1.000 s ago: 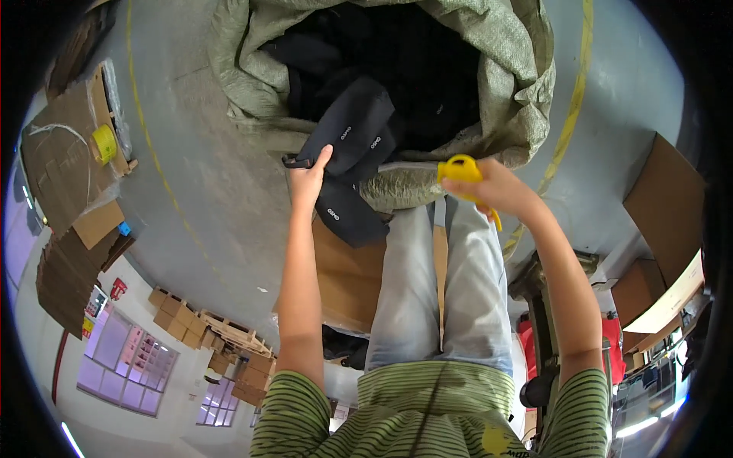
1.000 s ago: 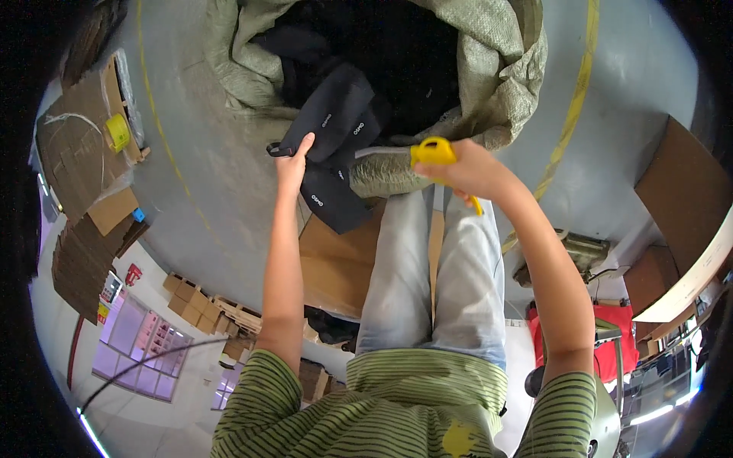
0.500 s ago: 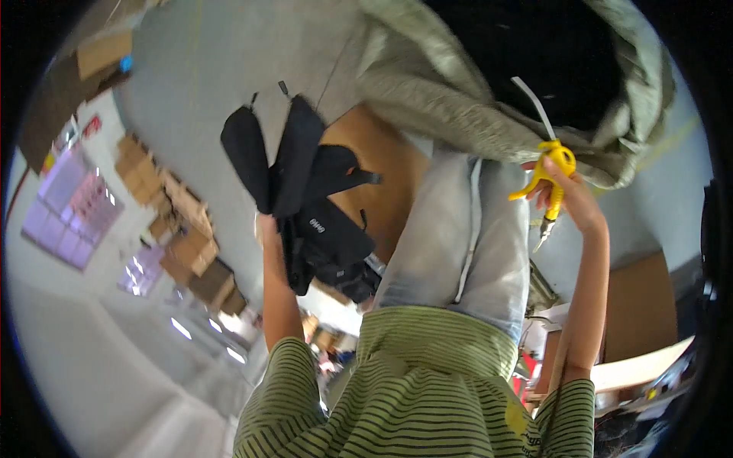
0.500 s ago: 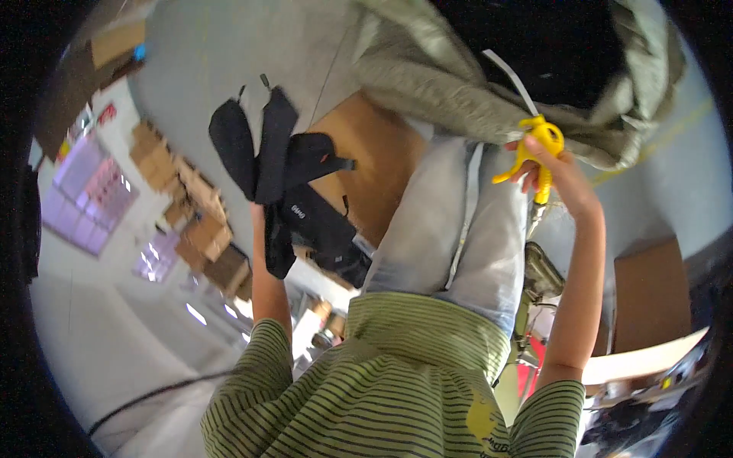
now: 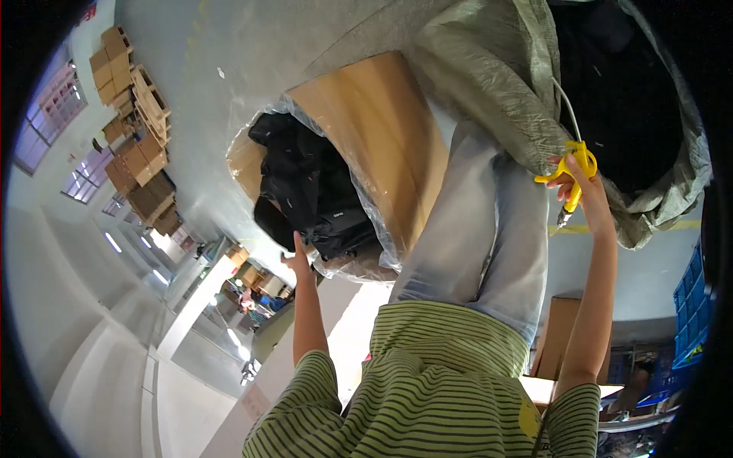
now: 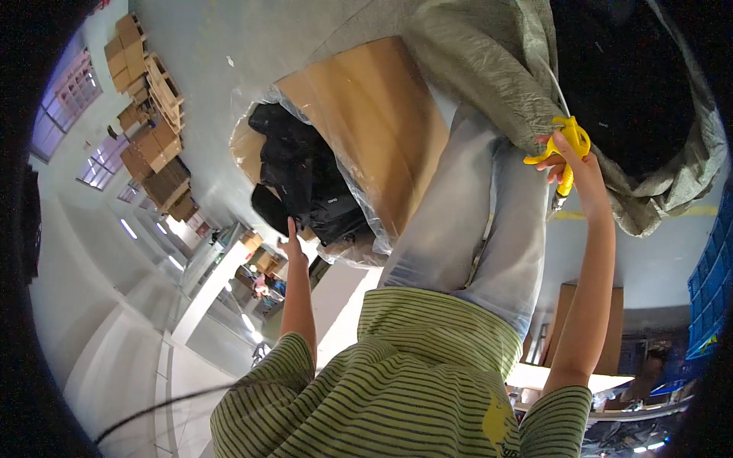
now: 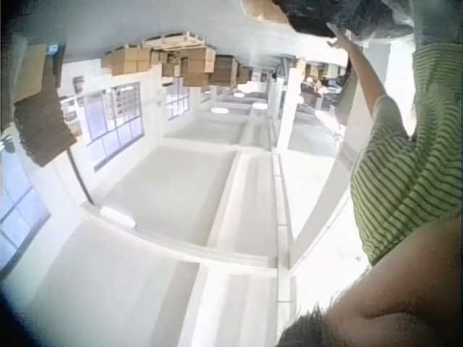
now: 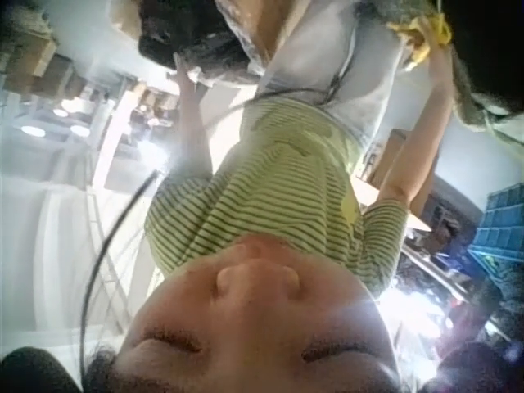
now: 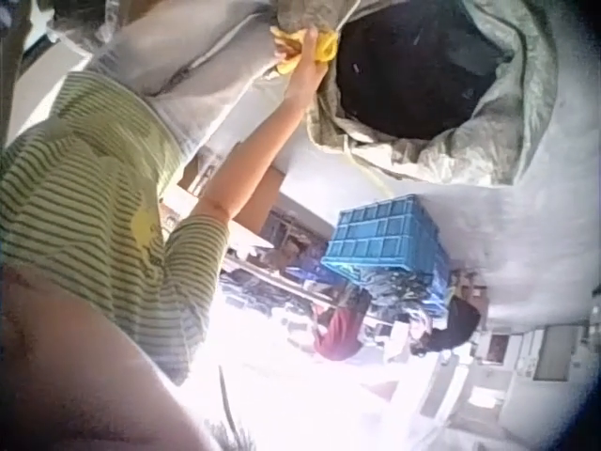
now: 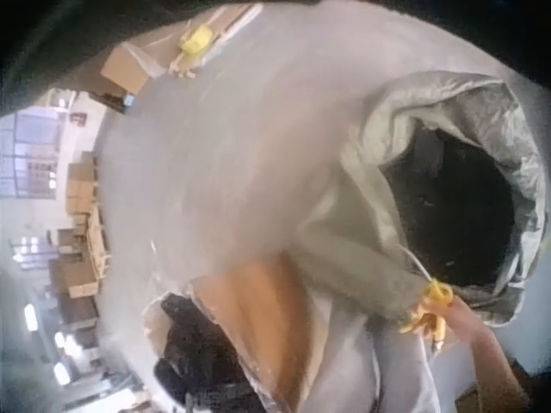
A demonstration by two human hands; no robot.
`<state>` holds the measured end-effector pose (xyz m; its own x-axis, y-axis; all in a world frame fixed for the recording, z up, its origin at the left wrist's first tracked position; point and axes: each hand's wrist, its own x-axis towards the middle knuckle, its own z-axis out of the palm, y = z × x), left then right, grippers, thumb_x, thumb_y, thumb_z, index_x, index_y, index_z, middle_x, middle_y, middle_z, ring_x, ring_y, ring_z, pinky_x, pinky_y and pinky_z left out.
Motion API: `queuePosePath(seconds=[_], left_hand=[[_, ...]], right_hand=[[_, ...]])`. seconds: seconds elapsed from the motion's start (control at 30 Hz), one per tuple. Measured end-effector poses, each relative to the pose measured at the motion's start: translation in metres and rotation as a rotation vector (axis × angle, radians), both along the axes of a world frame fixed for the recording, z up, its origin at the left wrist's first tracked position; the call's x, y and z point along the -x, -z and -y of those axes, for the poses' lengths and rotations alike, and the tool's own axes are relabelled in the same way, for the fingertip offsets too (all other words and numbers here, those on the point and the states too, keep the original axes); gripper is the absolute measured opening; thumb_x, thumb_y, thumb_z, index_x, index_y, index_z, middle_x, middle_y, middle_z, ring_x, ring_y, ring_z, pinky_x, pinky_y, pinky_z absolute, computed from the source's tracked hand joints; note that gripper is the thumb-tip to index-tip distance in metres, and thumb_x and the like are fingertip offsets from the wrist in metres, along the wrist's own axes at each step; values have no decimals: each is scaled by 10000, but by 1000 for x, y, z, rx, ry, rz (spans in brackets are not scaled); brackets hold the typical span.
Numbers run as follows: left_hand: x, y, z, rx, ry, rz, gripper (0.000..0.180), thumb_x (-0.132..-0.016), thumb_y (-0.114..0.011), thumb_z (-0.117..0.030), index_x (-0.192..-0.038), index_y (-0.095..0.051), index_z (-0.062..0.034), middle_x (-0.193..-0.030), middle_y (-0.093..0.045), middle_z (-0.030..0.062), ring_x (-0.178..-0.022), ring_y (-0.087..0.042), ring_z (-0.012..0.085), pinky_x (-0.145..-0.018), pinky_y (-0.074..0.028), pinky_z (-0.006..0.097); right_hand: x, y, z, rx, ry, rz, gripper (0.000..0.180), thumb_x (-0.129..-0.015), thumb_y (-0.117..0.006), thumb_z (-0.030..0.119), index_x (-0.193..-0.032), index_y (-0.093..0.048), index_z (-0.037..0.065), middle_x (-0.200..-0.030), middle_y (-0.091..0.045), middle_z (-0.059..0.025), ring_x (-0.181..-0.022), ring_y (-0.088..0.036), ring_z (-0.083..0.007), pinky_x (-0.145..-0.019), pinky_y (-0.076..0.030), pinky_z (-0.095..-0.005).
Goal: The recorder is taking black padded knee protectors out of a large woven sack, blowing off dust with an air nozzle, and placing them into a bin.
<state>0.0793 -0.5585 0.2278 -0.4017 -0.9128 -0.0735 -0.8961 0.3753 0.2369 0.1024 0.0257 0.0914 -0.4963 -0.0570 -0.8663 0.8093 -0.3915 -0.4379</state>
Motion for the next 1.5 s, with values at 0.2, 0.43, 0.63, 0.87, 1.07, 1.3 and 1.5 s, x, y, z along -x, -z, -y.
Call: queuePosePath(seconds=[0.2,0.43,0.63,0.87,1.07,1.3,1.5], left_hand=[[75,28,-169,64,977,-116,359,-861,-600,-189,-1133,-459,-2,-1102,-472,141,-1013,-455,254,-900,-363,351],[143,123,-431,-1632,716,50,194,-903,-502,-128,-1017,-537,25,-997,-605,154,-947,-593,227,-890,-456,329],[82,246,-616,-1540,1019,641,401,-811,-656,-223,-1109,-523,11,-1087,-580,125,-1007,-546,176,-881,-429,294],[39,340,-702,-626,1931,479,811,-646,-777,-313,-1264,-385,38,-1189,-511,234,-1108,-467,380,-947,-359,444],[81,329,-694,-622,2307,907,463,-658,-768,-305,-1055,-642,-103,-1246,-512,131,-1176,-399,371,-967,-333,460],[161,298,-667,324,2819,892,371,-622,-772,-133,-971,-651,-162,-1474,-181,91,-1378,-63,336,-1102,-70,530],[188,357,-653,529,2927,683,827,-615,-772,-71,-1320,-368,-226,-1430,-190,115,-1310,-204,374,-1062,-251,532]], right_hand=[[-11,0,-8,-176,59,91,484,-886,-503,493,-1052,-619,54,-686,-639,-71,-478,-520,-74,-489,-436,-195],[-32,5,1,-311,525,202,401,-852,-589,425,-887,-649,30,-626,-641,-79,-407,-516,-76,-397,-355,-188],[-85,-2,-15,-394,885,330,397,-858,-588,401,-828,-646,9,-582,-632,-90,-362,-444,-61,-366,-322,-195],[-123,-3,-8,-291,1092,370,370,-900,-540,340,-900,-632,-19,-618,-635,-90,-378,-423,-48,-380,-321,-191],[-139,-2,-2,-202,1183,394,289,-842,-638,278,-871,-648,-10,-619,-623,-44,-432,-454,-43,-402,-358,-205],[-141,10,4,-122,1113,367,290,-819,-666,287,-823,-648,-2,-612,-614,-20,-448,-457,-47,-418,-375,-210],[-137,26,14,-130,1110,403,294,-822,-672,299,-808,-631,9,-619,-616,-15,-464,-475,-43,-434,-378,-196]])
